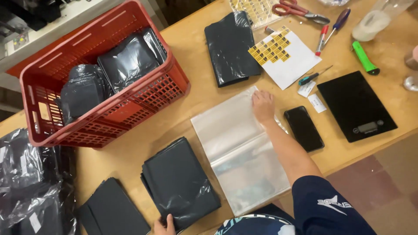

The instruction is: Packaging stacks of black plastic bags into clear plastic sleeves

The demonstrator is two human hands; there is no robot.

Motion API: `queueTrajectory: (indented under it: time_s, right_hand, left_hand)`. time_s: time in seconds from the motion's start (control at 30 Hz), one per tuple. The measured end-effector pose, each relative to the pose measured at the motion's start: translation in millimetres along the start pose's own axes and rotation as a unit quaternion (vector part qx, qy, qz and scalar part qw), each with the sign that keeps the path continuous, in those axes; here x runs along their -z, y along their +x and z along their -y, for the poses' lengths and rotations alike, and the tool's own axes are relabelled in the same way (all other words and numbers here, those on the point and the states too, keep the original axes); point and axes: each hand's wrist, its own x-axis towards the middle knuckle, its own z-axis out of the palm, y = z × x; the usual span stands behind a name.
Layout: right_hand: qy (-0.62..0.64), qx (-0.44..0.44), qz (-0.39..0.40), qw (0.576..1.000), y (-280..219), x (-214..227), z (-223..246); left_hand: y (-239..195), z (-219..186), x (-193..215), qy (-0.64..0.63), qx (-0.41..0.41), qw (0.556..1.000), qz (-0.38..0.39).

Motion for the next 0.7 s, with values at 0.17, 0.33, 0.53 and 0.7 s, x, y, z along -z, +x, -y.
queueTrajectory:
  time_s: [0.17,0.33,0.53,0.7]
  right_hand:
    - [0.011,0.062,-0.037,0.997,8.3,1.3,0.2]
    - [0.058,0.014,-0.032,0.998,6.6,-3.6,2.4]
    - [0.391,-0.175,0.211,0.878,51.2,124.3,46.0]
    - [0.65,-0.088,0.162,0.737,101.3,229.5,89.6]
  left_hand:
    - [-20.4,-33.2,3.2,0.202,-0.177,0.946,-0.182]
    - [-51.5,-116.2,16.3,0.167,-0.288,0.922,-0.198]
    - [-111.4,-254.9,-5.5,-0.079,-0.326,0.932,0.139]
    - [-106.9,-309.6,-53.8,-0.257,-0.263,0.893,0.259]
